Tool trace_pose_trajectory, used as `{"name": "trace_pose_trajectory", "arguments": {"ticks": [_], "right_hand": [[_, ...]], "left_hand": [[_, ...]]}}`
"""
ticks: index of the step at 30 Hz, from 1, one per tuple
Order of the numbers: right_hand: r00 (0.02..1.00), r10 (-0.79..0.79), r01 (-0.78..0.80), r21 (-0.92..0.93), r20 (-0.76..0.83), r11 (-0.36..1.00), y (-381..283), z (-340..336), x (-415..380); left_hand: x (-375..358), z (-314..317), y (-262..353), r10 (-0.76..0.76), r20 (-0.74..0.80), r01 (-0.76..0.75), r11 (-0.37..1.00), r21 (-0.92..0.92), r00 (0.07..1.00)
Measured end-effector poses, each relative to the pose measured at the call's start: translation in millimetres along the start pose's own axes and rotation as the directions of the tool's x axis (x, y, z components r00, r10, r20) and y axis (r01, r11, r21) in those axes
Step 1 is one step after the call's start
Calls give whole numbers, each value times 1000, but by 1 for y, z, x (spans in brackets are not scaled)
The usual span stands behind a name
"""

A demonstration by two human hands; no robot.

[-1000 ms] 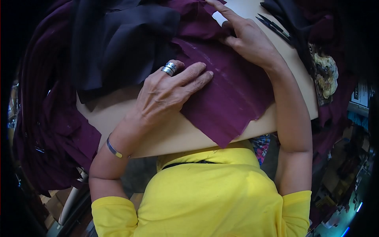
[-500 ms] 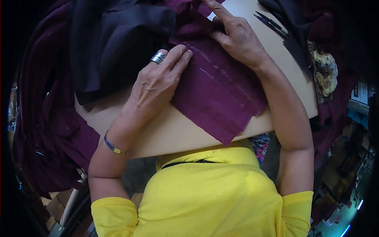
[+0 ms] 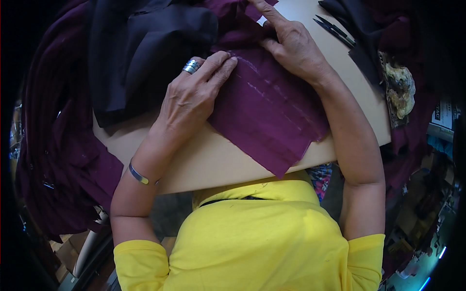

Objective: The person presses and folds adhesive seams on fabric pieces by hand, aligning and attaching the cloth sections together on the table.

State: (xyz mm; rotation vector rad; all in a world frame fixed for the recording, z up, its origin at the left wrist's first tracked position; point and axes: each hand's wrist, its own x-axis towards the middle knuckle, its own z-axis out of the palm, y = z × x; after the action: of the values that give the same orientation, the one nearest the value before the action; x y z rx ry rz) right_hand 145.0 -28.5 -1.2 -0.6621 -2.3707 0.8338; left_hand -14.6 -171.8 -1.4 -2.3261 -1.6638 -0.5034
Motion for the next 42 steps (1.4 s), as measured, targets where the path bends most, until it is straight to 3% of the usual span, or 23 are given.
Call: {"name": "trace_pose_trajectory", "arguments": {"ticks": [8, 10, 12, 14, 16, 18, 19, 22, 25, 30, 36, 42], "right_hand": [[996, 83, -83, -17, 43, 996, -5, -1, 1], [945, -262, 163, -409, -197, 898, -15, -6, 2], [860, -448, 297, -474, -245, 829, -21, -5, 0], [868, -443, 408, -185, -224, 894, -19, 8, -8], [942, -283, 311, 160, -178, 937, -22, 27, -21], [964, -235, 254, 173, -123, 952, -13, 33, -24], [978, -192, 205, 204, -80, 957, -12, 32, -25], [955, -296, 296, 9, -19, 955, -13, 34, -24], [943, -323, 329, -72, 83, 942, -17, 33, -25], [853, -469, 517, -502, 230, 694, -22, 37, -29], [857, -453, 514, -429, 244, 742, -21, 36, -24], [883, -341, 458, -436, 321, 775, -30, 33, -27]], "left_hand": [[-6, -2, 3, 2, 36, -3, 1000, 26, 999], [-6, -4, 3, 5, 35, -5, 1000, 8, 999], [-6, -2, 3, -9, 13, 9, 1000, -14, 1000], [-4, -3, 2, 6, -6, -6, 999, -48, 1000], [-4, -4, 0, -47, -48, 40, 990, -131, 998], [-6, -5, -7, -176, -107, 142, 953, -269, 979], [-7, -9, -11, -229, -126, 196, 953, -231, 965], [-6, -8, -22, -337, -94, 331, 940, -81, 937], [-6, -1, -35, -478, 6, 478, 878, 15, 878], [-2, 7, -44, -358, -59, 363, 927, 91, 932], [-1, 13, -45, -369, -18, 369, 928, 52, 929], [3, 7, -40, -492, 82, 498, 863, -83, 867]]}}
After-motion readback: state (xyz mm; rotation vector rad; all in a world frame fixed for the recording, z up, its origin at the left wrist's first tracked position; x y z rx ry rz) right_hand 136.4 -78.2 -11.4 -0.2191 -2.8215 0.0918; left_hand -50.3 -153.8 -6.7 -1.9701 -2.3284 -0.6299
